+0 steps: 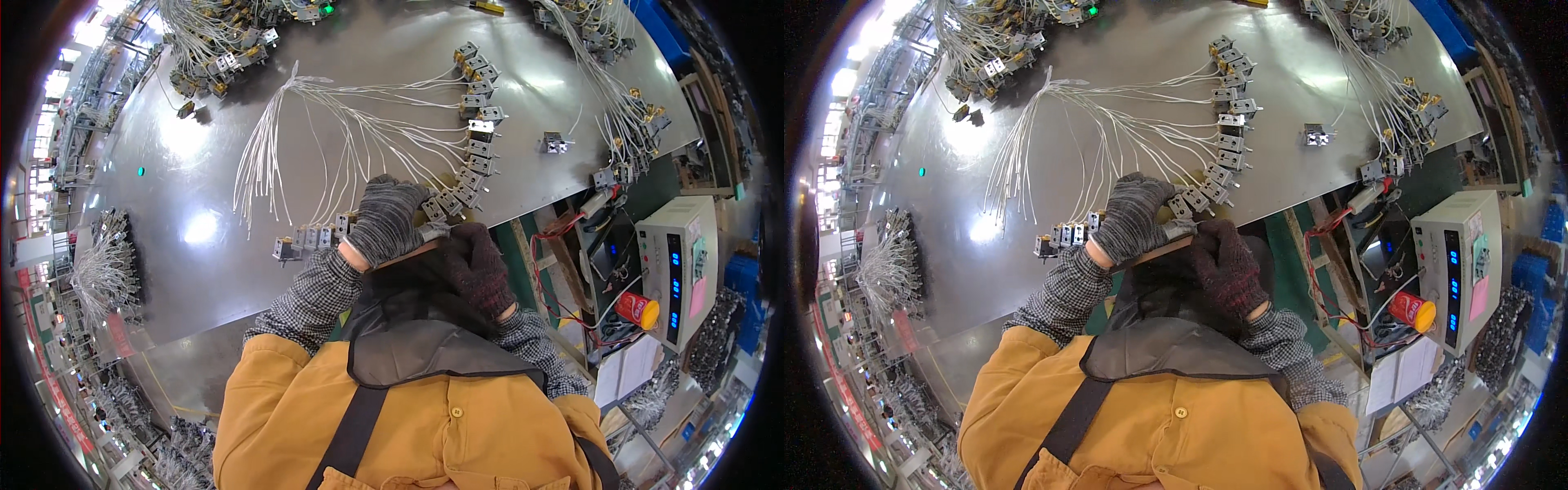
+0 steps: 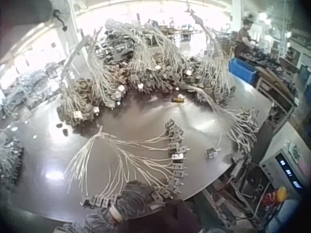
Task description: Assembling electrical wiring harnesses on a manual assembly jig.
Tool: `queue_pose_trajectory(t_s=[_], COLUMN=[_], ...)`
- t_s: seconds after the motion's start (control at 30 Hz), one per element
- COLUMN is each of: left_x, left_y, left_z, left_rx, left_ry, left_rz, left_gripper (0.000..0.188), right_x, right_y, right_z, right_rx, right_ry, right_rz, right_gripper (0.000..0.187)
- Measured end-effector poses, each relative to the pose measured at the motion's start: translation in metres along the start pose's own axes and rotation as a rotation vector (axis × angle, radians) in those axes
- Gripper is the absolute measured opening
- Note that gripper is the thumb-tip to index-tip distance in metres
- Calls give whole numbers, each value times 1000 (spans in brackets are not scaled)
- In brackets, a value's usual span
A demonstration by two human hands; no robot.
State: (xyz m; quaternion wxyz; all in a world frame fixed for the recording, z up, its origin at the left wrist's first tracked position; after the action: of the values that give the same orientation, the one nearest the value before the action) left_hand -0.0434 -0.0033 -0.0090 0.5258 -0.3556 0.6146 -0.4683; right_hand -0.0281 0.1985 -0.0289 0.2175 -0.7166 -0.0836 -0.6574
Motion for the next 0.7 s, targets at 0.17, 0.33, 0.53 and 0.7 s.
queue_pose_trajectory(t_s=[0.17, 0.33, 0.53, 0.7], left_x=[6, -1, 0, -3], left_y=[10, 0, 2, -54], left_z=[0, 3, 13, 42], left_rx=[-1, -35, -78, -255], left_ry=[-12, -56, -291, 23], left_rz=[-30, 36, 616, -74], left_gripper=[62, 58, 77, 84], right_x=[-19, 15, -20, -25], right_y=[14, -3, 7, 16], right_z=[10, -2, 12, 10], right_rx=[183, 60, 155, 118], right_ry=[875, 51, 533, 772], right_rz=[-1366, 130, -913, -1153], right_gripper=[34, 36, 38, 44])
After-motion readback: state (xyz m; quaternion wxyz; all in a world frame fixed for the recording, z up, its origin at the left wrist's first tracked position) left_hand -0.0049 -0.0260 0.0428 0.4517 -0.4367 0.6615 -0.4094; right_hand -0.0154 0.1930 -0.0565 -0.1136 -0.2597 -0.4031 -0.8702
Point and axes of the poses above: each hand's wrist, its own z-axis away from the middle knuckle, its own y-axis out of the palm, x = y × z, the point moved 4 cm from there along -z, towards the middle knuckle, and after that the axes turned 11 degrees about -z, right-handed, at the moved point
